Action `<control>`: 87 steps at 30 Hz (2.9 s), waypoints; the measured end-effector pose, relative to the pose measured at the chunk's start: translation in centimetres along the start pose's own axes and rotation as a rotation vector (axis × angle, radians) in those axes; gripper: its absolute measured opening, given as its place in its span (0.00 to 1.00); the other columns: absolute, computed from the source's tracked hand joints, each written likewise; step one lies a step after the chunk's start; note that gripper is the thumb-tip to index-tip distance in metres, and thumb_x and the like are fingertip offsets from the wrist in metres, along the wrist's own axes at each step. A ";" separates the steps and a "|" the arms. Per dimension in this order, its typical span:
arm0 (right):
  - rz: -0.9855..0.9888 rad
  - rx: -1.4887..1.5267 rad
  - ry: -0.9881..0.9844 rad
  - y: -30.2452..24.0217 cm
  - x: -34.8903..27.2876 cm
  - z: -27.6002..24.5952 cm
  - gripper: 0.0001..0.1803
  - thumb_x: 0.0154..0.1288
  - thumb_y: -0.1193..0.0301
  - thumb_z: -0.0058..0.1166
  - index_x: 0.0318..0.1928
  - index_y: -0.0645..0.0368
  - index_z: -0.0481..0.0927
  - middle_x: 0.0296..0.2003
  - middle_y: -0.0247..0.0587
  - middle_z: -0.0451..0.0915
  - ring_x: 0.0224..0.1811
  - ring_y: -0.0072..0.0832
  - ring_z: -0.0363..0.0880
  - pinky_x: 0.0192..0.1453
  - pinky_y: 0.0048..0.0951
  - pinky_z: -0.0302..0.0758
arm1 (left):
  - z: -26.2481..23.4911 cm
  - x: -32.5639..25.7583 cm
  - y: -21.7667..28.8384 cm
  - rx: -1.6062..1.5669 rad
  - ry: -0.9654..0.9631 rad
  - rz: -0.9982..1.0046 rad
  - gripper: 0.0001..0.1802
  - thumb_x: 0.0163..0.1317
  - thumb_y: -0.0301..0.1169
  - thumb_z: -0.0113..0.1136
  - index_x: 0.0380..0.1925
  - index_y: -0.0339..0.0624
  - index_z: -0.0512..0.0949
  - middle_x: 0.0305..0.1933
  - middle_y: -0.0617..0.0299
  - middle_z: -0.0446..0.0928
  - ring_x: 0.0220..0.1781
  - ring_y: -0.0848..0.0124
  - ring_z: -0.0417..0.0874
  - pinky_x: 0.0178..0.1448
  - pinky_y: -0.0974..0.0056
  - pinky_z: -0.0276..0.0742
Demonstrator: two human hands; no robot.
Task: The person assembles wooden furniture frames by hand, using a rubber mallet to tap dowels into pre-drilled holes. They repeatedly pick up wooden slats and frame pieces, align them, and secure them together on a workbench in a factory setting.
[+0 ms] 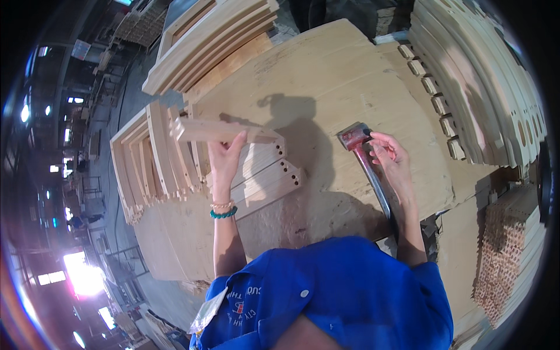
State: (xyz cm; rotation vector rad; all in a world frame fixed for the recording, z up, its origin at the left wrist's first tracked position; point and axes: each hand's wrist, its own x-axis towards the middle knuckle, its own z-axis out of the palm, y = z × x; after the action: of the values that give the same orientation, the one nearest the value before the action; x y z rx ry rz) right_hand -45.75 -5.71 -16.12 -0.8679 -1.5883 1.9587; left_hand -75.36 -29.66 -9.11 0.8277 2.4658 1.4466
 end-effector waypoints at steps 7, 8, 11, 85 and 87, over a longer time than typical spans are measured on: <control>0.027 0.041 0.047 0.3 -0.5 0.1 0.15 0.70 0.72 0.52 0.55 0.57 0.78 0.44 0.37 0.79 0.42 0.19 0.78 0.44 0.22 0.76 | -1.9 0.5 -1.8 -0.399 0.028 -0.274 0.23 0.67 0.31 0.57 0.58 0.34 0.63 0.57 0.48 0.75 0.47 0.70 0.83 0.46 0.69 0.85; 0.030 0.053 0.048 0.6 -0.5 0.0 0.15 0.70 0.72 0.52 0.55 0.58 0.78 0.44 0.37 0.79 0.42 0.19 0.78 0.44 0.22 0.76 | -2.1 0.4 -2.5 -0.448 0.039 -0.284 0.24 0.67 0.31 0.57 0.59 0.34 0.63 0.57 0.48 0.76 0.47 0.70 0.83 0.46 0.69 0.85; 0.031 0.087 0.054 1.5 -0.2 -0.4 0.15 0.70 0.73 0.52 0.55 0.58 0.78 0.45 0.38 0.80 0.41 0.18 0.77 0.44 0.22 0.76 | -2.1 0.0 -3.7 -0.554 0.078 -0.302 0.25 0.67 0.32 0.58 0.60 0.34 0.63 0.55 0.49 0.77 0.47 0.69 0.83 0.46 0.68 0.85; -0.288 -0.283 -0.590 -8.7 8.0 9.6 0.23 0.64 0.68 0.56 0.59 0.59 0.73 0.49 0.39 0.78 0.45 0.22 0.76 0.49 0.26 0.75 | -1.2 -0.3 -1.5 -0.520 -0.162 -0.123 0.30 0.64 0.27 0.60 0.64 0.42 0.60 0.58 0.55 0.75 0.56 0.68 0.79 0.55 0.62 0.80; -0.159 -0.284 -0.541 -7.6 7.1 7.7 0.22 0.66 0.71 0.55 0.59 0.59 0.72 0.49 0.36 0.76 0.45 0.19 0.74 0.51 0.24 0.72 | -0.8 -0.6 -2.4 -0.572 -0.147 -0.149 0.29 0.65 0.27 0.58 0.64 0.43 0.60 0.60 0.53 0.74 0.57 0.66 0.79 0.57 0.60 0.81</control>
State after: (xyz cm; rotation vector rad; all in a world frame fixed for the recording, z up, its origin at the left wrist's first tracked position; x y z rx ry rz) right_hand -56.47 -4.25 -8.95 -0.2942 -2.2032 1.9828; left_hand -76.10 -31.50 -10.84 0.5860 1.8110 1.8180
